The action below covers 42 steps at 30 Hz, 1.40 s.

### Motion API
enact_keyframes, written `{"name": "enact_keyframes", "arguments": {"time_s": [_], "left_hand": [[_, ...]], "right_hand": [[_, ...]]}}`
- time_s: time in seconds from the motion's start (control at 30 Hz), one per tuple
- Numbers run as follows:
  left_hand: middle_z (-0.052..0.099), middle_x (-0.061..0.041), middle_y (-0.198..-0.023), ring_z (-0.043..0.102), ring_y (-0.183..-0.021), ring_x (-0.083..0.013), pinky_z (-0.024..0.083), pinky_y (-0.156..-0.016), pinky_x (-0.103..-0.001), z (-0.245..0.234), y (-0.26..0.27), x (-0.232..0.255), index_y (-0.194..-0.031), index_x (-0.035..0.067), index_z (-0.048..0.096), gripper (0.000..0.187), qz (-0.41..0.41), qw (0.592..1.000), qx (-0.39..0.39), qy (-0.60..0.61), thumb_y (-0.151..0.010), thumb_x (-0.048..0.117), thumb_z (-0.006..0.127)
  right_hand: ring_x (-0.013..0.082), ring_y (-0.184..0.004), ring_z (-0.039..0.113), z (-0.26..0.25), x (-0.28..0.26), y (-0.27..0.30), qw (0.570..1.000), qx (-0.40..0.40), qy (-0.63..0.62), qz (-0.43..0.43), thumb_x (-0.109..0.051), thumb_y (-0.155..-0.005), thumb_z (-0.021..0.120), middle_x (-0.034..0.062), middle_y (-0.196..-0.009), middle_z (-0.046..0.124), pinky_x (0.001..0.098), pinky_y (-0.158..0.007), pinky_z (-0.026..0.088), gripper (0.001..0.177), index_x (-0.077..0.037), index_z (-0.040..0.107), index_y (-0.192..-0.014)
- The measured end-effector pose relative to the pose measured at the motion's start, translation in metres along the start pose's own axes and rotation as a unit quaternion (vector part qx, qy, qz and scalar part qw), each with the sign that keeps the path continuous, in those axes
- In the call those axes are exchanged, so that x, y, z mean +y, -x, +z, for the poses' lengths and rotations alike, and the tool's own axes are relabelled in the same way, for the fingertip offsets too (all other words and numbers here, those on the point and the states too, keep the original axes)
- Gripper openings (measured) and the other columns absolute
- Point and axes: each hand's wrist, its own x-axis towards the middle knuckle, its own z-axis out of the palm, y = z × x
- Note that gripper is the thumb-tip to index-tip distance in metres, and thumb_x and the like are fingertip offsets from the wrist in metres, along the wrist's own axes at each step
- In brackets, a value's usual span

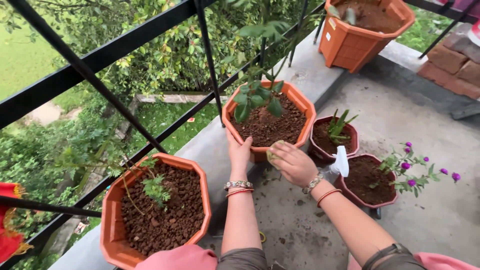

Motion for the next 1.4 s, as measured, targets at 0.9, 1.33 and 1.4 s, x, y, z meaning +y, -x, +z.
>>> {"name": "enact_keyframes", "arguments": {"time_s": [0.9, 1.33, 1.4], "left_hand": [[0.037, -0.026, -0.159, 0.044, -0.143, -0.0361, 0.038, -0.115, -0.036, 0.001, -0.009, -0.002, -0.162, 0.001, 0.007, 0.103, -0.008, 0.994, -0.006, -0.105, -0.077, 0.004, 0.066], [0.055, 0.003, -0.117, 0.054, -0.105, -0.0145, 0.047, -0.087, -0.035, -0.009, 0.002, 0.020, -0.148, 0.023, 0.035, 0.082, -0.258, 0.946, -0.087, 0.177, -0.073, 0.018, 0.066], [0.054, 0.001, -0.114, 0.053, -0.104, -0.0154, 0.046, -0.089, -0.034, -0.005, -0.005, -0.033, -0.146, 0.018, 0.040, 0.075, -0.226, 0.948, -0.091, 0.206, -0.076, 0.019, 0.068]], "right_hand": [[0.0365, -0.108, 0.066, -0.010, 0.152, -0.010, 0.893, 0.025, -0.022, 0.449, -0.006, -0.087, 0.065, 0.0166, -0.118, 0.068, 0.0432, -0.094, 0.054, 0.023, -0.009, 0.072, -0.109], [0.0390, -0.105, 0.066, 0.022, 0.222, -0.048, 0.895, -0.033, -0.008, 0.445, -0.003, -0.087, 0.061, 0.0193, -0.112, 0.069, 0.0483, -0.091, 0.053, 0.025, -0.010, 0.069, -0.109], [0.0393, -0.105, 0.066, 0.036, 0.231, -0.055, 0.902, -0.030, -0.003, 0.431, -0.004, -0.088, 0.062, 0.0192, -0.112, 0.070, 0.0486, -0.090, 0.053, 0.024, -0.011, 0.070, -0.109]]}}
